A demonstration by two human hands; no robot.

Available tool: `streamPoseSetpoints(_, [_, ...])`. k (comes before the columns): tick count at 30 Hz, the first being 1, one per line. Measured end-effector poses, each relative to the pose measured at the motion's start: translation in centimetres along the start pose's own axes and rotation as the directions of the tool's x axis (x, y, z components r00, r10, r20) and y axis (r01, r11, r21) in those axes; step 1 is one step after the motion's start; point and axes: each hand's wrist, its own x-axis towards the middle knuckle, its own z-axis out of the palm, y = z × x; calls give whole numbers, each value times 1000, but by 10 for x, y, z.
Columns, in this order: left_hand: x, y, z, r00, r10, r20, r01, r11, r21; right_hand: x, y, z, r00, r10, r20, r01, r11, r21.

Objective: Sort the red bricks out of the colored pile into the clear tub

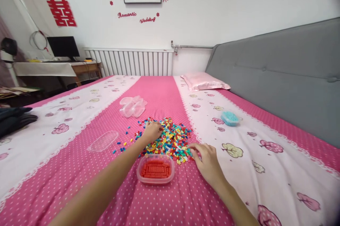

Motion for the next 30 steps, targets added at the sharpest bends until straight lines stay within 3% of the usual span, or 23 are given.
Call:
streamPoseSetpoints(7, [3, 6, -5, 999, -49, 19, 48, 996, 71, 1, 6, -18, 1000, 15, 17, -15, 1000, 22])
streamPoseSetpoints(14, [-1, 19, -24, 997, -68, 37, 69, 997, -17, -4, 7, -16, 999, 22, 40, -25, 996, 81])
streamPoseSetpoints(17, [-20, 26, -47, 999, 7, 50, -2, 995, -102, -6, 7, -15, 999, 29, 44, -32, 996, 88])
streamPoseSetpoints(21, [-65, 40, -71, 982, 170, 83, -150, 967, -204, -8, 3, -12, 998, 12, 55, -17, 995, 95])
streamPoseSetpoints(25, [-99, 53, -65, 979, 181, 98, -155, 962, -226, -11, -2, -7, 997, -6, 72, 0, 997, 79])
streamPoseSetpoints(30, [-103, 59, -45, 989, 133, 65, -118, 974, -193, -19, -8, -3, 995, -20, 97, 15, 999, 46])
